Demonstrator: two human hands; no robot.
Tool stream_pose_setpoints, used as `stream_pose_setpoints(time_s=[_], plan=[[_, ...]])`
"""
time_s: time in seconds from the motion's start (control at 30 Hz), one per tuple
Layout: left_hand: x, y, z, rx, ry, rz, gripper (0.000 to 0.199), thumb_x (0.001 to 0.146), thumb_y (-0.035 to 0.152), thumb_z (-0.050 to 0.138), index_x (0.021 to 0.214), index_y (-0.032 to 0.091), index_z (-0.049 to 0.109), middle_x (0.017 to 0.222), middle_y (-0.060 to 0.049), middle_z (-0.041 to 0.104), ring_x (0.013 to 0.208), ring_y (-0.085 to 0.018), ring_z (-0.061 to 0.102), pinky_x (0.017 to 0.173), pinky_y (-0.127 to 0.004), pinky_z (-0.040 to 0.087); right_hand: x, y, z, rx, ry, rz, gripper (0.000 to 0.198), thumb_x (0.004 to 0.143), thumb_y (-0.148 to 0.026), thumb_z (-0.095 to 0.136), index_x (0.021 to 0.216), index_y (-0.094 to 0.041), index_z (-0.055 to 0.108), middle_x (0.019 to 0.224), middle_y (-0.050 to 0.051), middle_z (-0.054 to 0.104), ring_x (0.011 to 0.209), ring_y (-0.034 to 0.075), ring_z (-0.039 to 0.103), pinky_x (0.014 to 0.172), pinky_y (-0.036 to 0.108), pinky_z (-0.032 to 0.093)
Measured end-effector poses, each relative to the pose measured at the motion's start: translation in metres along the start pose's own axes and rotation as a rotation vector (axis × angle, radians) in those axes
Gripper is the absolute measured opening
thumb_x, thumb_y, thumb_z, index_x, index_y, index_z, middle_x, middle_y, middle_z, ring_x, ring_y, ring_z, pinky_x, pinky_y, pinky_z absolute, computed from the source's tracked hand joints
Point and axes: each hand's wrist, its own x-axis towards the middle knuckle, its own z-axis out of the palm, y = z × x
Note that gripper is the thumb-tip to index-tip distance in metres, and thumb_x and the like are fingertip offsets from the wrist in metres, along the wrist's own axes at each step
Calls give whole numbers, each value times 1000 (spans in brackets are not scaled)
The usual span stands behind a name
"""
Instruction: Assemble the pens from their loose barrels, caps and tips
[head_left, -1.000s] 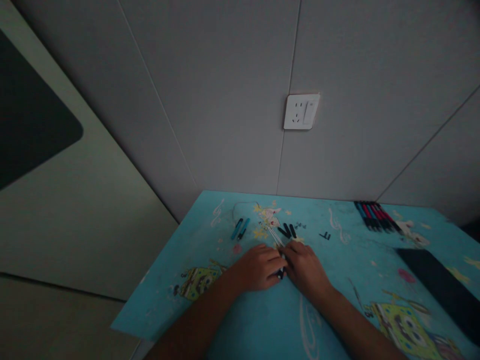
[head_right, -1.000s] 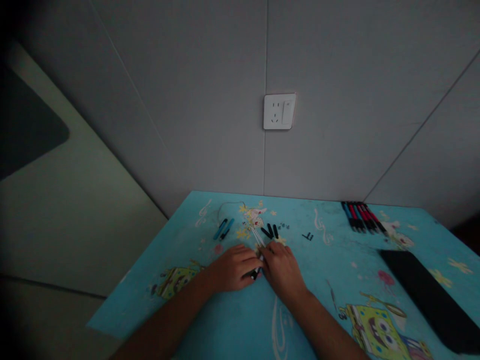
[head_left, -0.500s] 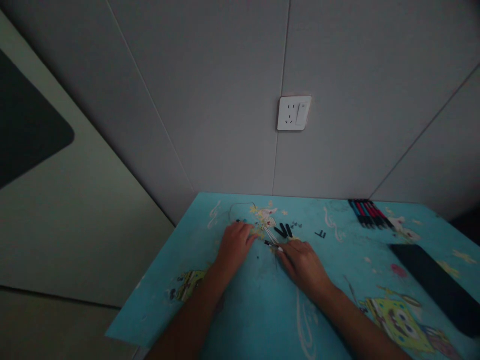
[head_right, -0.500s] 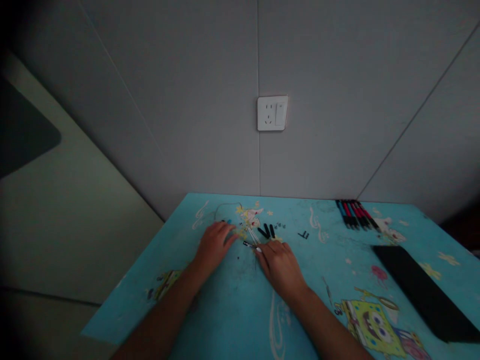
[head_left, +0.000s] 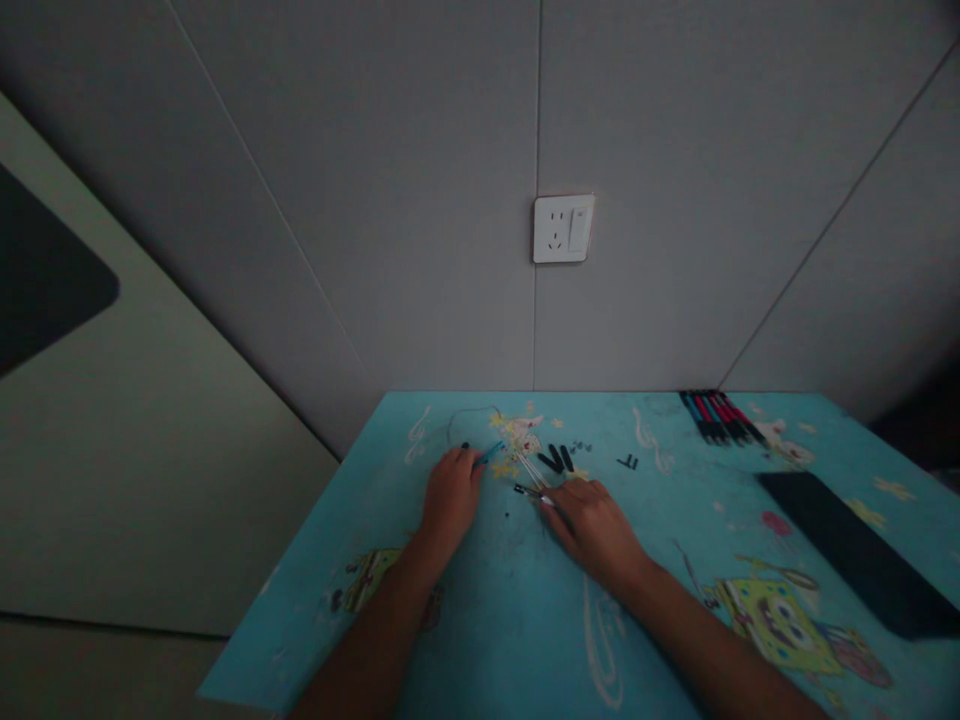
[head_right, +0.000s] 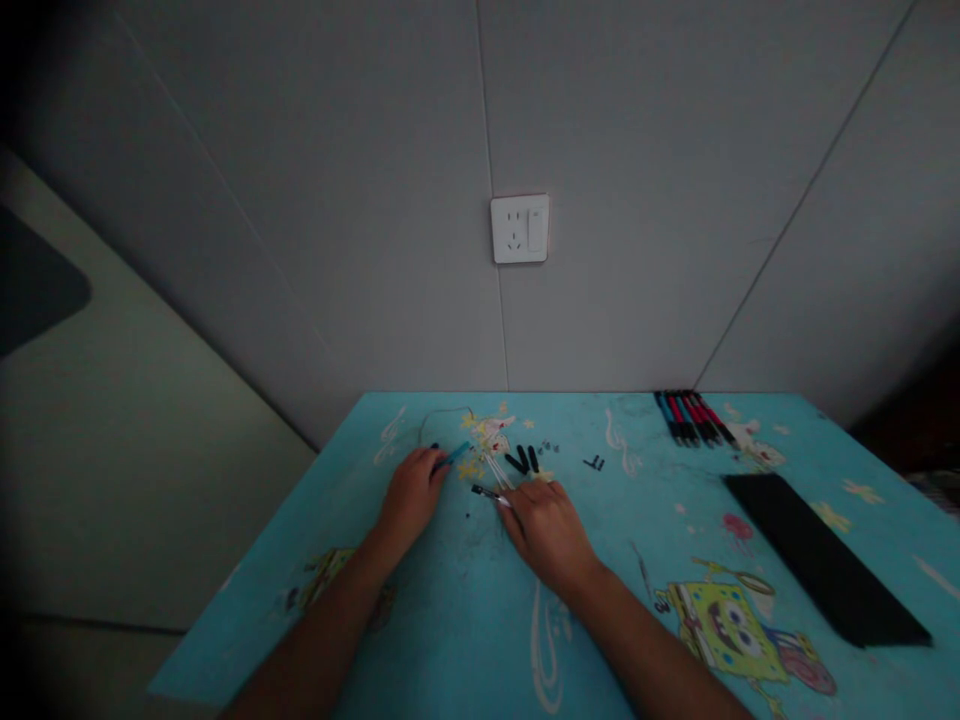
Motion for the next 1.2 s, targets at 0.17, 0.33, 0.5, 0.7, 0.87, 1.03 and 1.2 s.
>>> stream_pose_setpoints(time_s=[0.17,0.33,0.5,0.7,0.87,1.03,1.2], plan=[[0,18,-5,-409,82,-27,13,93,23,51,104,19,55,93,-5,64,87,-18,62,81,-32,49,0,0,0,-2,16,-9,26,100,-29,42,107,-20,65,88,7,67,87,21,59,84,35,40],[-6,30,-5,-658,93,-48,30,92,31,55,119,21,49,99,-6,63,90,-18,62,84,-33,50,0,-2,0,-20,20,-7,26,100,-30,42,103,-20,66,86,6,67,87,21,60,82,34,39],[-2,32,-4,-1050,63,-185,54,91,39,56,138,24,32,93,-2,61,73,-13,64,71,-29,53,1,-2,-1,-17,7,19,30,101,-32,39,95,-20,65,84,5,66,83,20,59,81,33,38],[0,23,-7,-804,-51,-191,58,91,36,54,143,21,34,79,0,60,62,-12,58,63,-26,49,0,0,1,-11,16,43,33,102,-34,36,99,-20,66,84,6,66,83,19,60,79,32,38],[-10,13,-5,-47,-153,90,59,82,23,58,140,23,44,88,-5,66,76,-22,62,74,-34,48,0,2,4,-8,17,47,34,102,-35,36,98,-20,66,85,6,66,84,19,61,80,31,39],[-11,12,-7,185,-205,137,60,87,30,55,144,22,37,85,-8,68,75,-26,64,73,-37,47,0,1,3,-9,12,42,32,102,-35,37,100,-21,66,86,6,67,81,19,60,79,32,39],[-1,3,-20,244,-51,28,35,94,34,46,124,19,55,103,-12,64,94,-26,61,85,-38,45,0,2,3,17,7,40,32,102,-33,37,104,-20,66,87,6,66,84,19,60,82,32,40]])
